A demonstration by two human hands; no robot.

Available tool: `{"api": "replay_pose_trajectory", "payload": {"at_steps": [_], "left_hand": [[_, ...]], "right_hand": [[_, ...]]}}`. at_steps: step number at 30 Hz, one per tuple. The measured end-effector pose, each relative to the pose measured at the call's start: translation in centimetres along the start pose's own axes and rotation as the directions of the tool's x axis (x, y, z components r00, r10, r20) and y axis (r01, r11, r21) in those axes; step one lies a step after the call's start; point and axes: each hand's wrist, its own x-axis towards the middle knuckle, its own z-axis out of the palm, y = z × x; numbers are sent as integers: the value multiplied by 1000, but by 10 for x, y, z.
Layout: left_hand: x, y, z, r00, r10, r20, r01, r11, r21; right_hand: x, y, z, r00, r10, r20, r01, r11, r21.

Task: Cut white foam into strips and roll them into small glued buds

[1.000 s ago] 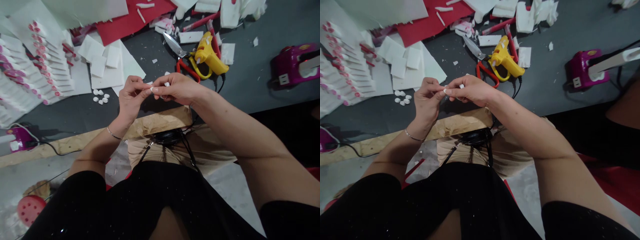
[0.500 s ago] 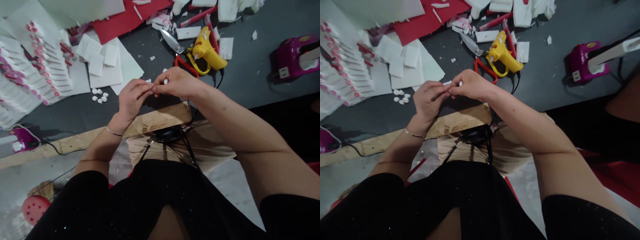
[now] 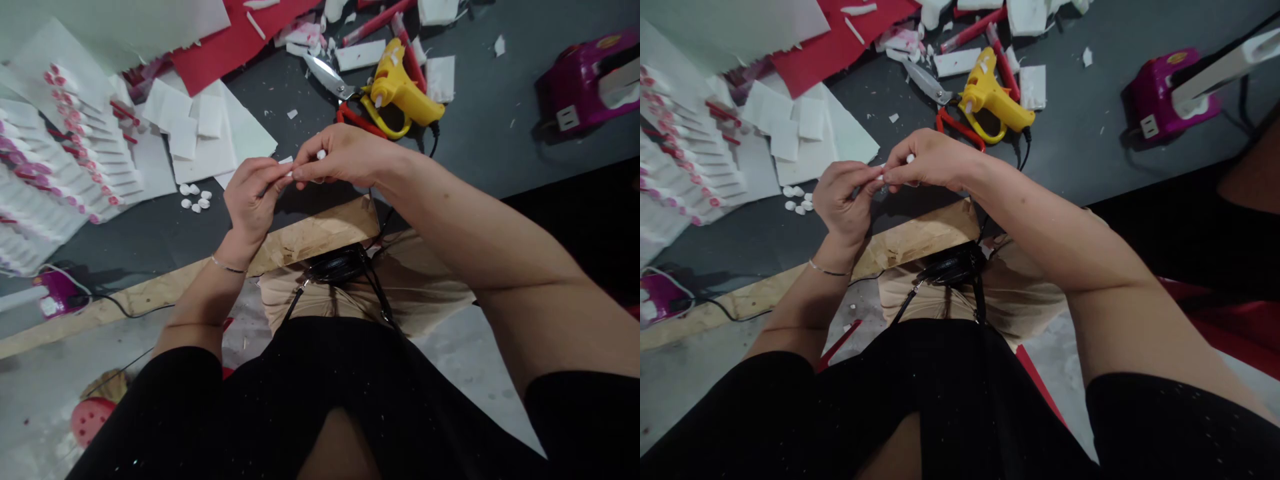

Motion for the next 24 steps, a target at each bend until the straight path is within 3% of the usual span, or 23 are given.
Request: {"api": "replay_pose_trajectory", "payload": {"at_steps": [3, 8, 11, 16, 24], "left_hand": [[0, -4, 1, 1000, 18, -3, -18, 999, 49], [-1, -5, 1, 993, -2, 118, -12, 993, 118], [-2, -4, 2, 992, -2, 126, -16, 990, 138], [-1, -3, 2, 995, -74, 68, 70, 996, 57], [1, 12, -1, 985, -168, -29, 168, 986, 7]], "right_hand": [[1, 0, -2, 1000, 3, -23, -4, 999, -39], [3, 5, 1, 995, -64, -81, 48, 981, -187], [3, 6, 5, 989, -89, -115, 59, 969, -238], [2, 0, 5, 992, -52, -114, 34, 987, -155], [4, -2, 2, 999, 46, 27, -49, 992, 113]]}}
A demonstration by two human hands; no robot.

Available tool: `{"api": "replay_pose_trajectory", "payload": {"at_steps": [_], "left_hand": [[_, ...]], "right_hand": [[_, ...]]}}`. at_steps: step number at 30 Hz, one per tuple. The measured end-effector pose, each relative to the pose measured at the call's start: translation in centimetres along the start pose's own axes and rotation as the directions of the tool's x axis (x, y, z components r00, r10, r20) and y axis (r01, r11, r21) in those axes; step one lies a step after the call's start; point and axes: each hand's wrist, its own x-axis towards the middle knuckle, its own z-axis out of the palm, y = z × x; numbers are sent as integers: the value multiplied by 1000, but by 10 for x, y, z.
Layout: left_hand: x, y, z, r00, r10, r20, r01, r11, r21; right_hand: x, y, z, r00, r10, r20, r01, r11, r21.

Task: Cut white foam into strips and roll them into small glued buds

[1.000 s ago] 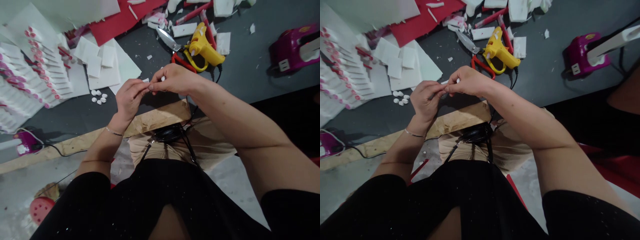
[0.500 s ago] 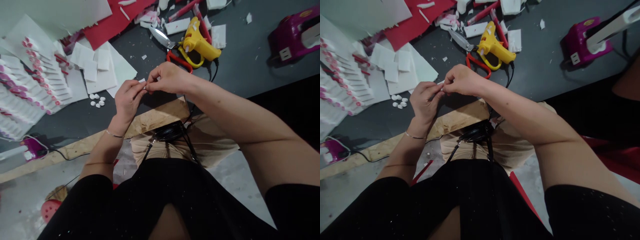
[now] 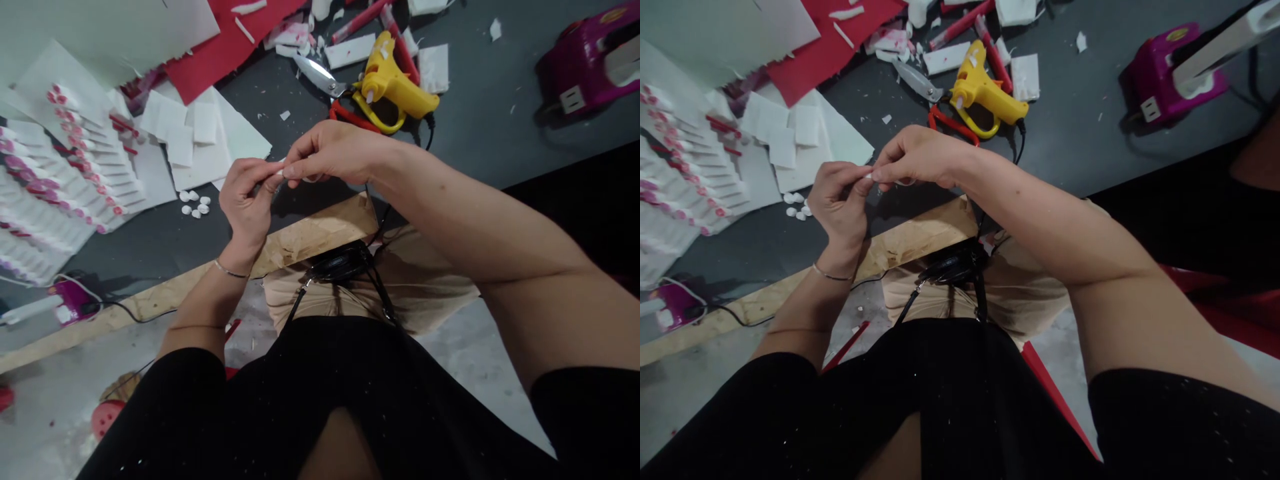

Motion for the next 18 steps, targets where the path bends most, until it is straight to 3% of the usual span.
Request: {"api": "replay_pose_trajectory", "payload": {"at_steps": [6, 10, 13, 18], "left_hand": [[-5, -19, 18, 996, -82, 28, 84, 992, -94], [-6, -26, 27, 994, -85, 67, 95, 984, -149], [-3, -19, 18, 991, -93, 99, 106, 986, -130], [3, -10, -4, 985, 41, 169, -34, 998, -45]], "right_hand": [[6, 8, 1, 991, -14, 135, -6, 988, 152], [5, 9, 4, 996, -37, 84, 24, 989, 149], [4, 7, 5, 998, -55, -9, 56, 996, 74], [1, 3, 1, 992, -59, -115, 45, 992, -121]]}}
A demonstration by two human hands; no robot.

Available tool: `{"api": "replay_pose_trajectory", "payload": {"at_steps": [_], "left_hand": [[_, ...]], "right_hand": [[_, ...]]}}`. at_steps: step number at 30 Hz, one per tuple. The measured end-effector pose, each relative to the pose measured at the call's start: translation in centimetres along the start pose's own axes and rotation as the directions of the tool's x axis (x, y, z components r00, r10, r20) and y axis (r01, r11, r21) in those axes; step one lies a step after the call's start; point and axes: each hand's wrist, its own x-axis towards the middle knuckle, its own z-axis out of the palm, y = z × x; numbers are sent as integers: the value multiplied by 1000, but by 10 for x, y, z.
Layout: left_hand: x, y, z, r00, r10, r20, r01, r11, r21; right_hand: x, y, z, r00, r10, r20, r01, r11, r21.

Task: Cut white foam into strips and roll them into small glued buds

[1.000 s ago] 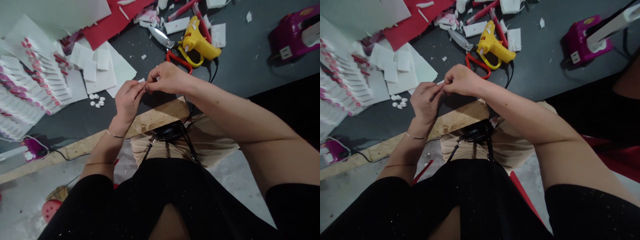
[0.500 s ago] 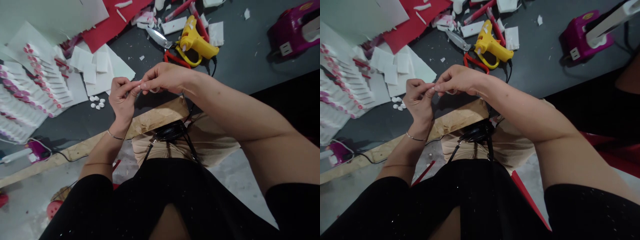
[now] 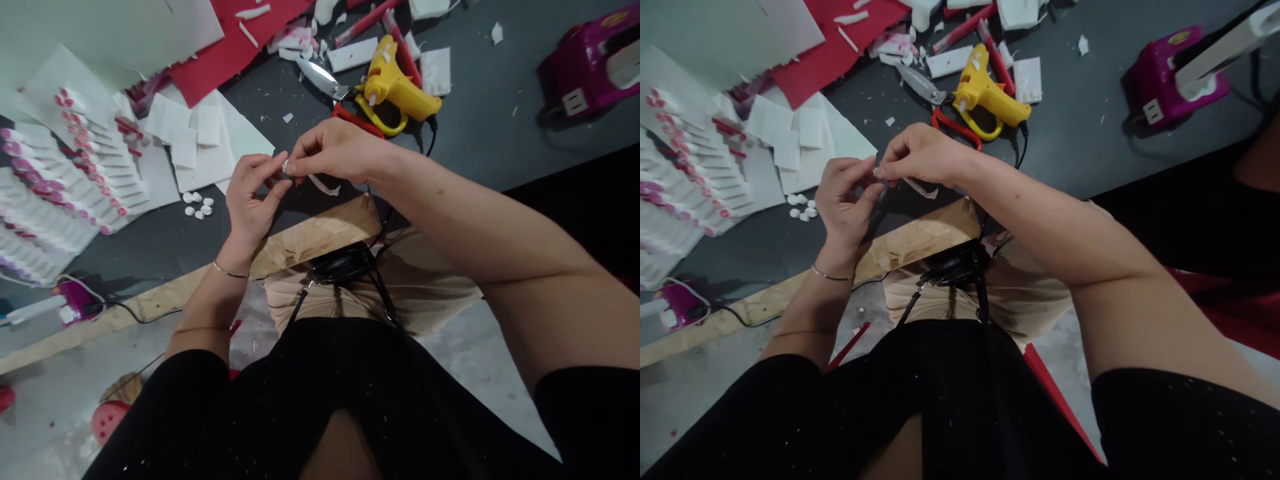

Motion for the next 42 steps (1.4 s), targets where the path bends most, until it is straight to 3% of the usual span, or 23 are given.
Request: {"api": "replay_pose_trajectory", "payload": {"at_steps": [5, 7, 12, 19, 27, 31, 37, 42], "left_hand": [[-1, -6, 0, 988, 153, 11, -153, 988, 7], [-1, -8, 3, 986, 165, -4, -165, 986, -2], [1, -4, 4, 993, 91, -75, -96, 994, -59], [4, 3, 7, 986, -6, -169, -39, 964, -263], [2, -11, 18, 973, -40, -227, -31, 953, -302], [2, -19, 20, 986, -27, -163, -21, 957, -290], [1, -10, 5, 992, 123, 8, -121, 987, -106], [-3, -8, 7, 987, 161, 19, -161, 987, 5]], "right_hand": [[-3, -6, -7, 996, 24, 86, -12, 991, -136], [-3, -9, -9, 991, 25, 129, -6, 990, -144], [-4, -13, -14, 980, 37, 196, -17, 995, -102], [-2, -9, -12, 984, -68, 167, 64, 997, 29], [3, -2, -3, 975, 2, 222, -52, 974, 221], [2, 0, -4, 979, -8, 206, -38, 975, 219], [0, -2, -9, 991, 28, 130, -29, 1000, 4], [-2, -6, -11, 983, 62, 171, -47, 995, -90]]}}
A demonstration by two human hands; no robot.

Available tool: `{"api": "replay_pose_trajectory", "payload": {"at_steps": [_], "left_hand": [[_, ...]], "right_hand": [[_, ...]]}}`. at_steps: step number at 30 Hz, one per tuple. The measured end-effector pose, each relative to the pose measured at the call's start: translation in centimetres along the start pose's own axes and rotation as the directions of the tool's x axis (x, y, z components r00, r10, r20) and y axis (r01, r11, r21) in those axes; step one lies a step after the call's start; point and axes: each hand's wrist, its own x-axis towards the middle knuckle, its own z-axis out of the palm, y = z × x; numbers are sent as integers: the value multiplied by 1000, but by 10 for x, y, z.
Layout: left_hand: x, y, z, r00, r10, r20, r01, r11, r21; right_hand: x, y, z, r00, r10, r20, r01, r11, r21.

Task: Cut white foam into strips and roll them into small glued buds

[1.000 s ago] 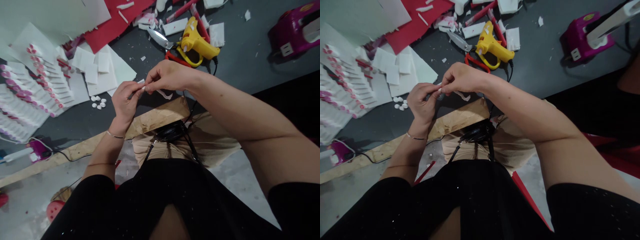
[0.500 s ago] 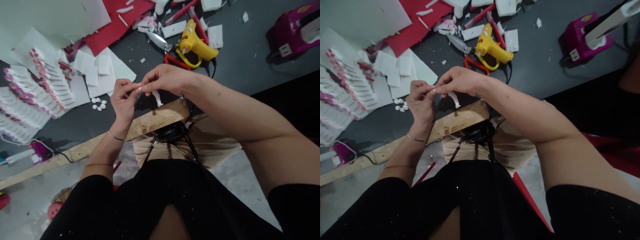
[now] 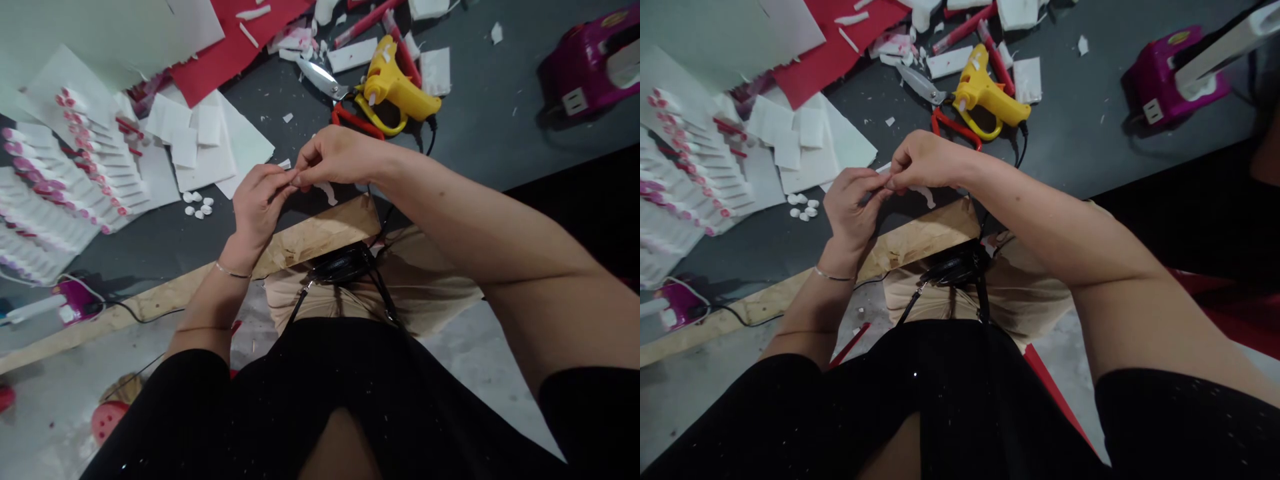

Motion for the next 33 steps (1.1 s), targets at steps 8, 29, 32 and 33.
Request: {"api": "replay_pose_trajectory", "payload": {"at_steps": [8, 29, 32, 33], "left_hand": [[6, 6, -4, 990, -91, -110, 83, 993, -80], [7, 5, 6, 964, -238, -117, 205, 949, -240], [8, 7, -1, 981, -165, -105, 140, 966, -215], [8, 7, -3, 986, -118, -116, 94, 976, -197]], "right_hand": [[-5, -8, -3, 999, -18, 38, 17, 1000, 26], [4, 0, 11, 999, -41, 18, 33, 945, 326], [1, -2, 7, 999, -33, -34, 40, 971, 238], [1, -3, 6, 999, -28, -35, 35, 976, 217]]}}
